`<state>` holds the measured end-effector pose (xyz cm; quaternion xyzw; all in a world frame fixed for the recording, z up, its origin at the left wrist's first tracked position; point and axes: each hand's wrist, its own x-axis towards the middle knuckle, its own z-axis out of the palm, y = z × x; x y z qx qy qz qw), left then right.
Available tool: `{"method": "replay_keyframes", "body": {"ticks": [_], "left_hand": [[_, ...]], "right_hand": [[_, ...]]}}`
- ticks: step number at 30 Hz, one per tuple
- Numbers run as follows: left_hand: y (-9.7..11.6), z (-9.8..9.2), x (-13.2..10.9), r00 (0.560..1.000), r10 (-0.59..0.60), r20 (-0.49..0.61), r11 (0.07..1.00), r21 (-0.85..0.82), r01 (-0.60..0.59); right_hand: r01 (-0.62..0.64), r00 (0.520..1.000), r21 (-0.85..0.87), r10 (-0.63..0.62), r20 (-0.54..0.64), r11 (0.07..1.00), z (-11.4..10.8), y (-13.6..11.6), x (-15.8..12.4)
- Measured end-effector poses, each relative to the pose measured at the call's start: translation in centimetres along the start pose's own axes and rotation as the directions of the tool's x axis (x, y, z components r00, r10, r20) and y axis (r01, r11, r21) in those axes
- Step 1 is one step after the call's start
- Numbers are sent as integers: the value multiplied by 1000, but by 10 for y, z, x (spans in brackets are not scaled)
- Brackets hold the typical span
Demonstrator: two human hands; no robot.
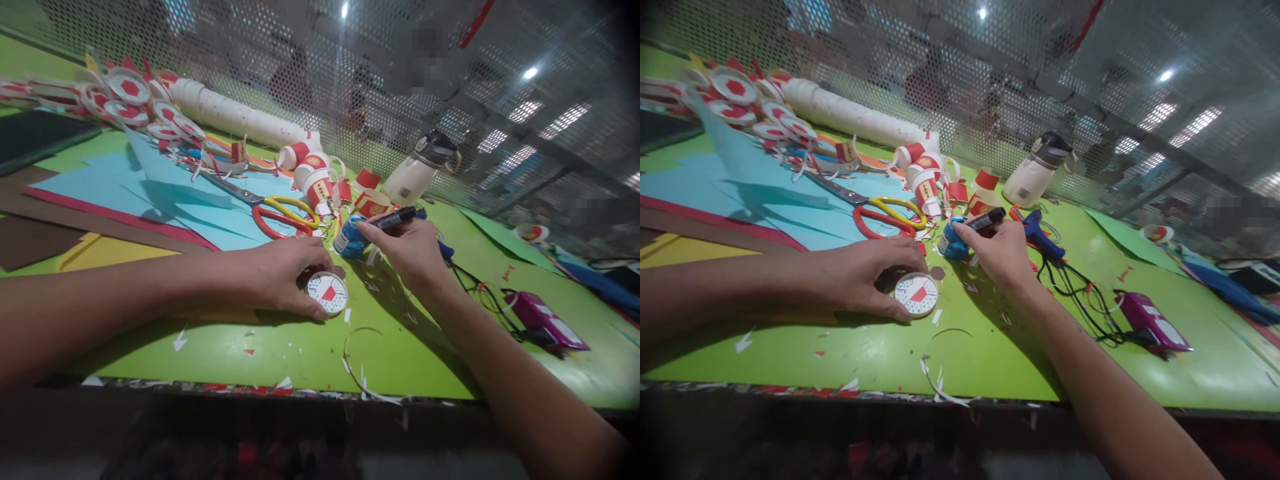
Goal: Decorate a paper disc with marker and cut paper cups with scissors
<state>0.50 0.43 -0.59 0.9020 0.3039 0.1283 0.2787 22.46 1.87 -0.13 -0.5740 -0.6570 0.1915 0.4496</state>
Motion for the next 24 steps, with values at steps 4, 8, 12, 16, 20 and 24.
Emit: {"method": "replay_keyframes", "body": {"ticks": [4,8,12,16,20,24], "left_hand": [[-1,1,0,1000,17,-7,1000,6,-17],[-1,1,0,1000,19,-3,1000,13,-19],[-1,0,0,1000,24,2,1000,-12,-24],[4,-1,-2,998,-55,19,998,-33,56],[10,-1,-3,983,-180,31,981,-71,182],[10,1,-4,981,-192,15,975,-110,192]], "right_hand": [[-3,1000,-25,2,-24,1000,0,-3,-2],[54,992,-14,-56,-116,998,-6,-8,-3],[219,935,172,-156,-317,960,-16,-15,-4],[315,912,345,-180,-369,884,-20,-32,-22],[212,972,380,-155,-174,900,-17,-45,-52],[108,991,342,-130,41,934,-14,-41,-67]]}}
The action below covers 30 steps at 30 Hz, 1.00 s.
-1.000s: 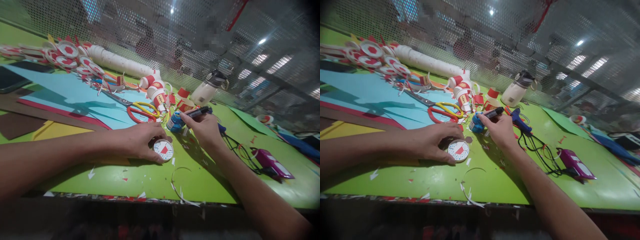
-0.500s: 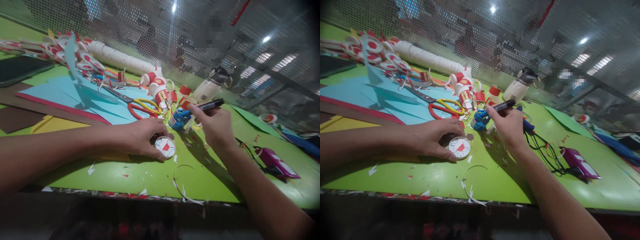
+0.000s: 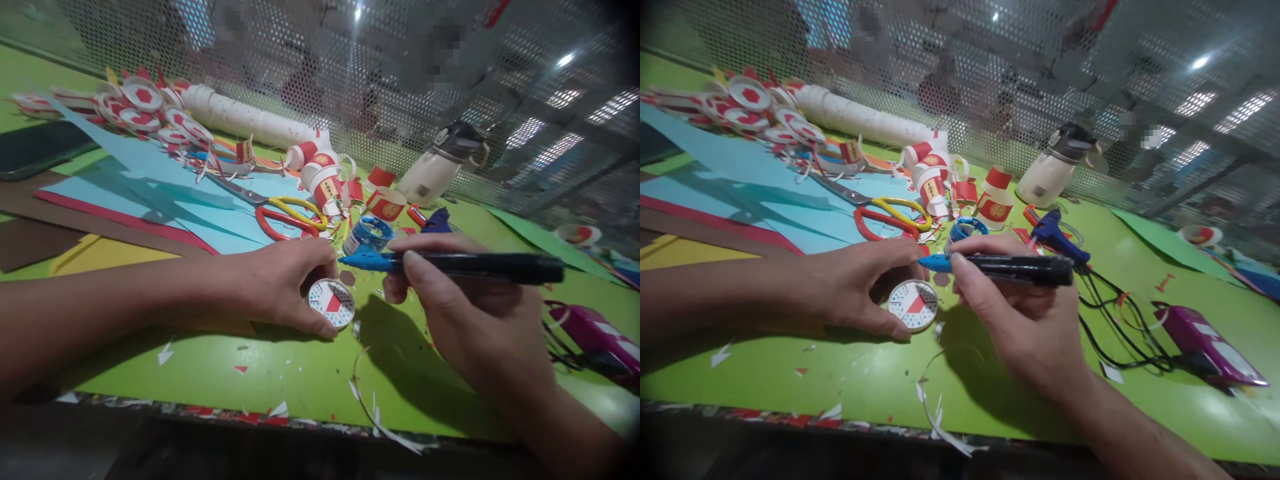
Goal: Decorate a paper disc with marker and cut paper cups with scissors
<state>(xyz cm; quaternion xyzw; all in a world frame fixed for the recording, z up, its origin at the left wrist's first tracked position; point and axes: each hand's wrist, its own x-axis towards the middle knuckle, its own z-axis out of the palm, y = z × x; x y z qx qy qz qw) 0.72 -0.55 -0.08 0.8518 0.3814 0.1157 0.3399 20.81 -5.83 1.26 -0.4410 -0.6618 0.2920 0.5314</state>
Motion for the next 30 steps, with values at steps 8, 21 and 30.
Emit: {"method": "replay_keyframes", "body": {"ticks": [8,21,30], "left_hand": [[2,1,0,1000,-28,0,999,-21,28],[2,2,-1,1000,-4,-28,1000,-1,4],[3,0,0,1000,-18,-13,1000,20,18]], "right_hand": [[-109,991,15,108,79,994,-2,10,2],[-98,990,-150,111,83,984,7,10,2],[-44,993,-193,63,95,980,8,9,1]]}}
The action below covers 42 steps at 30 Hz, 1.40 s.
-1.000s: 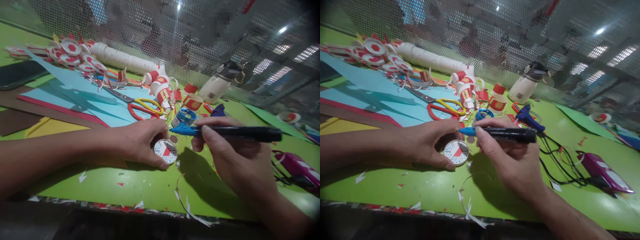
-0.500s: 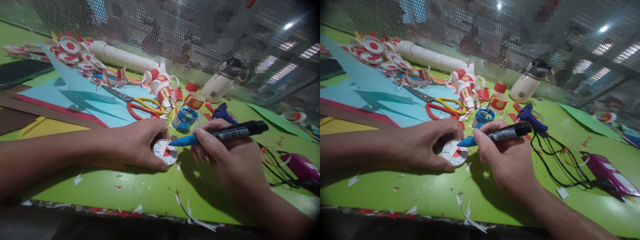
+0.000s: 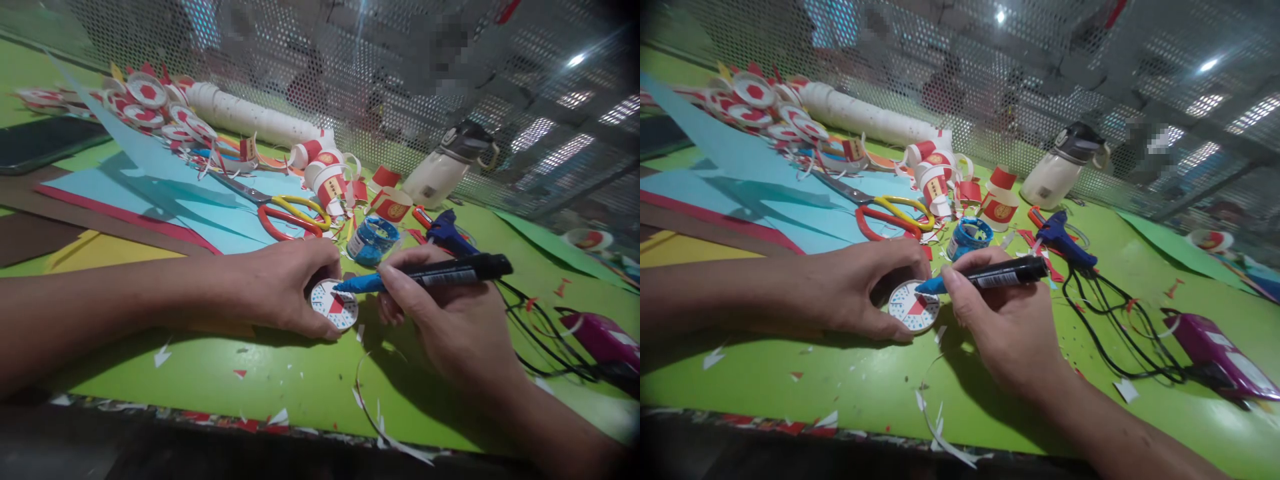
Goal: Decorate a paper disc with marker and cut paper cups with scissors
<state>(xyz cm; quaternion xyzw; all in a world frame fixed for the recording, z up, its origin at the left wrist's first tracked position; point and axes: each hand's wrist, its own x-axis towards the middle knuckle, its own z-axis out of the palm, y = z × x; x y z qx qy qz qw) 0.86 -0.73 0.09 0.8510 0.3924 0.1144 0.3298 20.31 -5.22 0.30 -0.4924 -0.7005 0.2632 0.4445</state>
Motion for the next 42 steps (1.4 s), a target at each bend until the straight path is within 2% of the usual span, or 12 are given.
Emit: {"method": "replay_keyframes", "body": {"ticks": [12,16,26,33,42], "left_hand": [[3,1,-1,1000,-9,-8,1000,-4,9],[3,0,-1,1000,0,-6,1000,-7,0],[1,1,-1,1000,6,-10,1000,-17,-6],[0,2,-1,1000,6,-14,1000,-28,-6],[1,1,-1,1000,-11,-13,1000,-22,11]], "right_hand": [[44,999,38,-43,-25,998,3,3,-1],[54,998,5,-54,-33,999,3,3,-2],[60,998,-19,-59,37,998,4,1,-4],[38,996,31,-40,83,999,5,0,-3],[48,997,-9,-47,68,999,5,0,-3]]}}
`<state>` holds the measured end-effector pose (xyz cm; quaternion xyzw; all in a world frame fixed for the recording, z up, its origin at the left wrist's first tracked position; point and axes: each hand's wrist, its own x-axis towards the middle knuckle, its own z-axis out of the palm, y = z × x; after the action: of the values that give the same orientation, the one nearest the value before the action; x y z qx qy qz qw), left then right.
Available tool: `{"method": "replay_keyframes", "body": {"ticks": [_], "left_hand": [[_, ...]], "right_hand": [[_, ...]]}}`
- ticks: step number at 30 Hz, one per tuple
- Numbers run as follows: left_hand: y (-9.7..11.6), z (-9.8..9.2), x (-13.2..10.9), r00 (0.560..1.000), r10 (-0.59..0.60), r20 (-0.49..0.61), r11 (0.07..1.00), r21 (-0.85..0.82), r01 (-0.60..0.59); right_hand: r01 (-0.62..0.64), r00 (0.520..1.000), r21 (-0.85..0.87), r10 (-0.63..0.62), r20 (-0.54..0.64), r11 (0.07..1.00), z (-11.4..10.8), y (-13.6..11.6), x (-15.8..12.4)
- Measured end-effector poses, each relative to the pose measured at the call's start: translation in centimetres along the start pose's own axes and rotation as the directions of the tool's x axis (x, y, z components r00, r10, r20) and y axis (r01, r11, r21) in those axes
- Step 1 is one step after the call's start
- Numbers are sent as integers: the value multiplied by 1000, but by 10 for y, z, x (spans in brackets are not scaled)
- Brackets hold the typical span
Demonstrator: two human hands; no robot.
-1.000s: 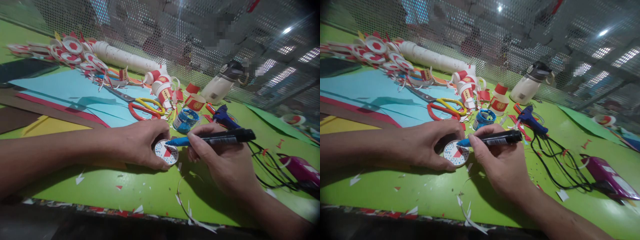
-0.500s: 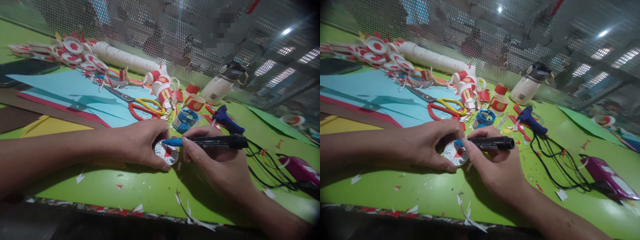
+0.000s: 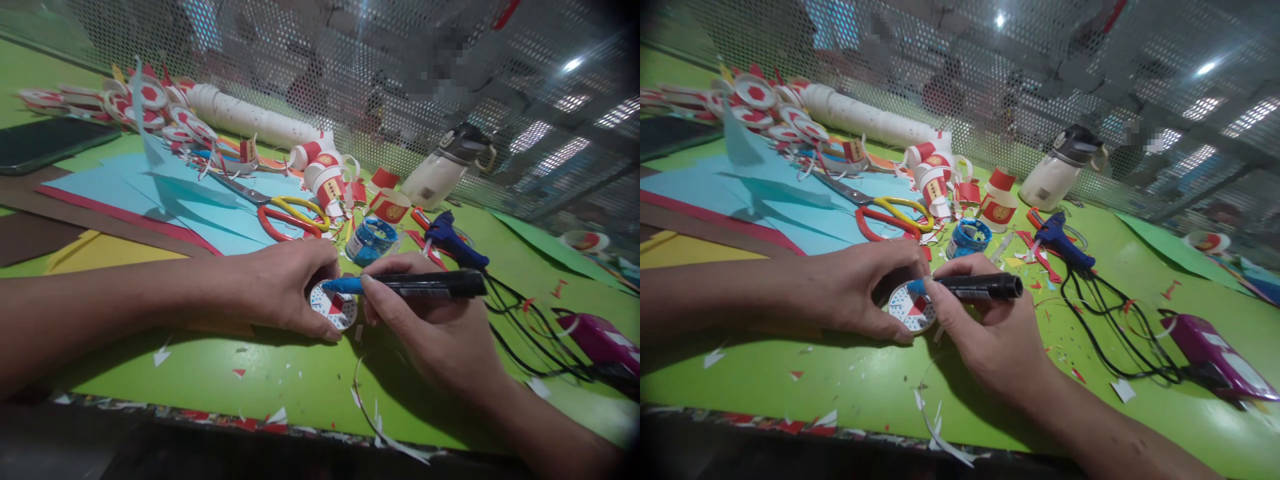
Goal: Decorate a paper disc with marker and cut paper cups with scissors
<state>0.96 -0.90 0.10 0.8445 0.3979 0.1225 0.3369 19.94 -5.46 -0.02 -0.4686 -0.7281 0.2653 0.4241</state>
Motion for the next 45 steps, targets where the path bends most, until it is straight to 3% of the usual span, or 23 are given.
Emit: {"method": "replay_keyframes", "body": {"ticks": [9,25,31,37,45], "left_hand": [[-2,1,-1,1000,15,-16,1000,-1,-15],[-3,2,1,1000,23,-1,1000,1,-23],[-3,1,1,999,32,-1,999,-2,-32],[-1,-3,1,999,32,17,998,51,-32],[-2,-1,1,1000,15,13,1000,17,-15]], "right_hand": [[4,1000,9,-4,-11,1000,2,4,1],[128,987,-34,-130,-91,991,7,5,-1],[81,992,-24,-83,-97,996,6,7,-3],[83,970,11,-78,-232,996,2,7,-3],[88,980,25,-82,-180,996,4,12,-2]]}}
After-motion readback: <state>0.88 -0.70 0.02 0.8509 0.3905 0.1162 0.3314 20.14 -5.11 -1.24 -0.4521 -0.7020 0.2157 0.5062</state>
